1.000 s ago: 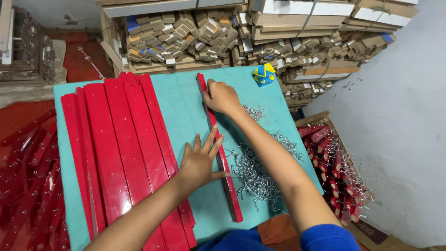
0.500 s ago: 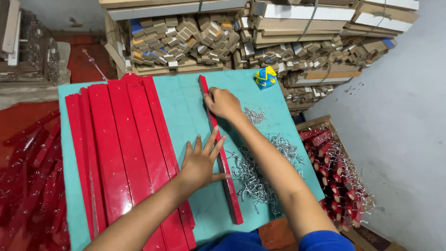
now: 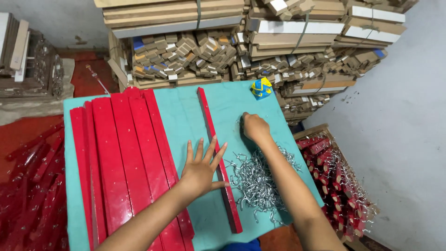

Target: Attaching metal clips to red plastic strips and packing them into a box

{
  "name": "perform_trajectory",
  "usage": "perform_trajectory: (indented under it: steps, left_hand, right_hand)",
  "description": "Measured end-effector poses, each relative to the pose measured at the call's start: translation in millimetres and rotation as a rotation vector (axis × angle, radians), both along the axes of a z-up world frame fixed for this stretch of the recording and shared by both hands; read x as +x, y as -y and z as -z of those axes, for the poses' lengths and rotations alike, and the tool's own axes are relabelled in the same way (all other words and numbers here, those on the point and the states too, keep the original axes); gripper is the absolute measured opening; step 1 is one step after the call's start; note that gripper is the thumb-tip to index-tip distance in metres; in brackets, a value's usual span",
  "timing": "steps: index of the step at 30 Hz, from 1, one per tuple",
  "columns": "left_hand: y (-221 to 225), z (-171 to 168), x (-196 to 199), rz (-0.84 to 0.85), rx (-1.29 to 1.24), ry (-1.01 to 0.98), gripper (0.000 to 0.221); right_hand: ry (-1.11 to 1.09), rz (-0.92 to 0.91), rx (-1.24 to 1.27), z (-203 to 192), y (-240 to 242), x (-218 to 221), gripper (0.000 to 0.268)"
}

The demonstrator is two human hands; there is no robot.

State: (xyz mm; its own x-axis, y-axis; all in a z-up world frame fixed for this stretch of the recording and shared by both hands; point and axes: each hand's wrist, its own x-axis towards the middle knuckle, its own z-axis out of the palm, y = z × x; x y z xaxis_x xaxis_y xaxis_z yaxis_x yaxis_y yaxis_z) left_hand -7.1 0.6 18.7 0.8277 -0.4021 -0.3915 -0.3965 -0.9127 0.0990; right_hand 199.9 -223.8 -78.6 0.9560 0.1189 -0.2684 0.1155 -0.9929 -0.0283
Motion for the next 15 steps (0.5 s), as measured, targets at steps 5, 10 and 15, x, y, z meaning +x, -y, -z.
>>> perform_trajectory:
  steps: [5, 10, 15]
  left_hand:
    - [-1.4, -12.5, -2.1, -0.035, -0.034, 0.025, 0.105]
    - [-5.8, -5.4, 5.1, -0.135, -0.008, 0.037, 0.104]
    - [-12.6, 4.6, 13.9, -0.280, 0.098, 0.068, 0.110]
  right_hand:
    - [0.078, 0.013, 0.140, -63.5, -17.5, -28.6, 0.018]
    - [0.169, -0.065, 0.142, -74.8, -17.6, -29.3, 0.016]
    - [0.357, -0.282, 0.191, -105.2, -47.7, -57.3, 0.014]
